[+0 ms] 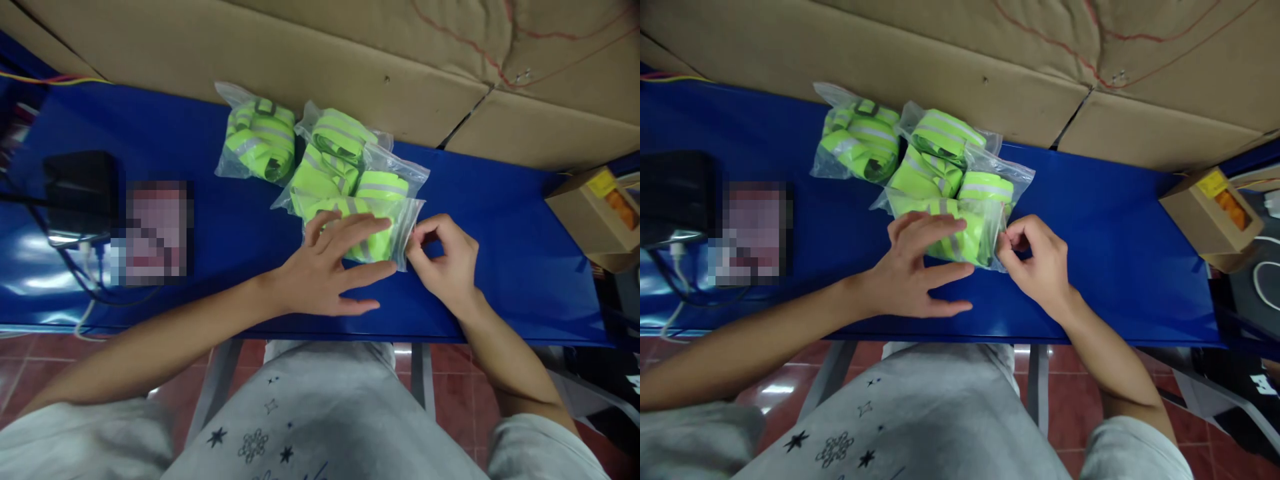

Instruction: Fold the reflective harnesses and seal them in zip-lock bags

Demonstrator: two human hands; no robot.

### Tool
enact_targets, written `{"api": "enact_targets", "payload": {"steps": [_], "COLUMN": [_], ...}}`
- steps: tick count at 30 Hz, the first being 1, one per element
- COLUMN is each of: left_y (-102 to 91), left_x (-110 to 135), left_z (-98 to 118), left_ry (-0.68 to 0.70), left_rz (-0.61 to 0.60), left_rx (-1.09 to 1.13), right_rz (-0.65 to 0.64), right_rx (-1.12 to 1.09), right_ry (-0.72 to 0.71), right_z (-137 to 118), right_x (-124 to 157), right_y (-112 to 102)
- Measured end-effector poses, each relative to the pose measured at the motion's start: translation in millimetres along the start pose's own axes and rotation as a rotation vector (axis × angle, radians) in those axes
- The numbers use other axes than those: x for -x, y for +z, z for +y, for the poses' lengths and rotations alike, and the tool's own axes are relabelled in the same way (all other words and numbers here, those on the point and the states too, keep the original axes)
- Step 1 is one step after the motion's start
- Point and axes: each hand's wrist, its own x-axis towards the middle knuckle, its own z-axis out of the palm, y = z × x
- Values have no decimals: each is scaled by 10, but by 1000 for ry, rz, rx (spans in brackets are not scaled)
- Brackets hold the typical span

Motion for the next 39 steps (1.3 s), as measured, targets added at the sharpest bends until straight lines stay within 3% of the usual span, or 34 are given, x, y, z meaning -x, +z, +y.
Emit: {"api": "enact_targets", "payload": {"steps": [6, 10, 14, 24, 29, 32, 36, 39], "left_y": [33, 84, 109, 142, 150, 132, 104, 18], "left_x": [5, 50, 62, 51, 19, -28, -53, -48], "left_z": [-213, -262, -236, -127, -32, -22, -91, -157], "left_ry": [-143, -141, -156, -21, 35, 23, -38, -112], "left_rz": [-201, -183, -161, -169, -135, -190, -195, -173], "left_rx": [-195, -197, -190, -204, -203, -239, -327, -347], "right_rz": [33, -91, -238, -383, -338, -290, -268, -150], "right_rx": [-35, -66, -142, -212, -301, -399, -539, -615], "right_ry": [3, -81, -29, -116, -24, 58, 183, 370], "right_z": [84, 134, 191, 239, 224, 240, 331, 484], "right_x": [-20, -56, -58, -11, 27, 28, -11, -82], "right_y": [0, -27, -29, 105, 238, 263, 156, 21]}}
